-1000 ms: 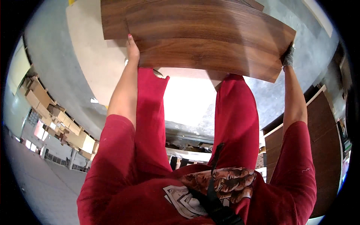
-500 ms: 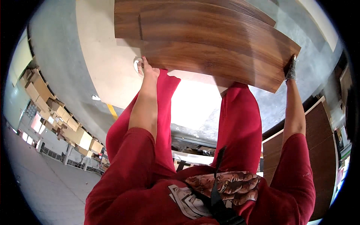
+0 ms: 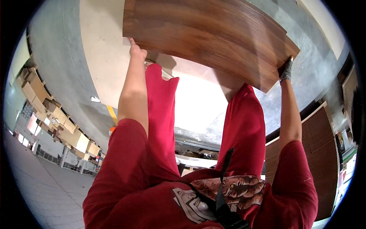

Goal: The person picks up wooden panels from a stack and places them onto a different stack, while also periodically checking panels on a workbench.

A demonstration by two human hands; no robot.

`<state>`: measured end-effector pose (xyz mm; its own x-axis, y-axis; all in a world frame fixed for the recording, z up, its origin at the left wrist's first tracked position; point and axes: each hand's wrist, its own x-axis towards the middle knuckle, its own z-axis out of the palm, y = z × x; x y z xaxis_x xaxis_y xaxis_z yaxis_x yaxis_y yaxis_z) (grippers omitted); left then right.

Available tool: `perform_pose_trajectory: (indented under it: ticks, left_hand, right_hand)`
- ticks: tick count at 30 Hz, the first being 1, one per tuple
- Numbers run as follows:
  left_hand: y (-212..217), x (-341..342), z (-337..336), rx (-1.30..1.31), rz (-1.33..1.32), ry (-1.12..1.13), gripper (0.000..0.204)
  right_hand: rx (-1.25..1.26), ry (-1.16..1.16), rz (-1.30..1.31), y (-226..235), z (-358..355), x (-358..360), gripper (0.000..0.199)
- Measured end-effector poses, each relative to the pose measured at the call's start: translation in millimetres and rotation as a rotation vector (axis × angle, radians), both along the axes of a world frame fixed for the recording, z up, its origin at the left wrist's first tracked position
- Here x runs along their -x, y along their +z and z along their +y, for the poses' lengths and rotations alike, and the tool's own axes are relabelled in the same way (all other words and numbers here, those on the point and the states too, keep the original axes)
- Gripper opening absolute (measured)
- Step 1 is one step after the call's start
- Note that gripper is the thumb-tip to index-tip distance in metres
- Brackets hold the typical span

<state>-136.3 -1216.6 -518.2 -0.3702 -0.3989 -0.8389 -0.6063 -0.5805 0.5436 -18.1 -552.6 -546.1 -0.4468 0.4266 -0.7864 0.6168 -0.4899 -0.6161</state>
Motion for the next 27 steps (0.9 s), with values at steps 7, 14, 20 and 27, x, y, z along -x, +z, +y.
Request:
perform_pose_trajectory:
  ticks: [7, 14, 20, 27]
  left_hand:
    - [-2, 32, -46, 0.085, -0.077, 0.027, 0.069]
    - [5, 54, -60, 0.165, -0.133, 0.038, 0.063]
    - [19, 76, -67, 0.069, -0.055, -0.035, 0.054]
    - [14, 130, -113, 0.768, -0.296, -0.865, 0.085]
  right_hand:
    - [0.081, -0.067, -0.082, -6, -43, 18, 0.078]
    - [0.106, -0.030, -0.064, 6, -73, 33, 0.075]
    - [0.099, -0.086, -0.035, 3, -81, 40, 0.064]
    - [0.159, -0.052, -0.007, -6, -96, 10, 0.064]
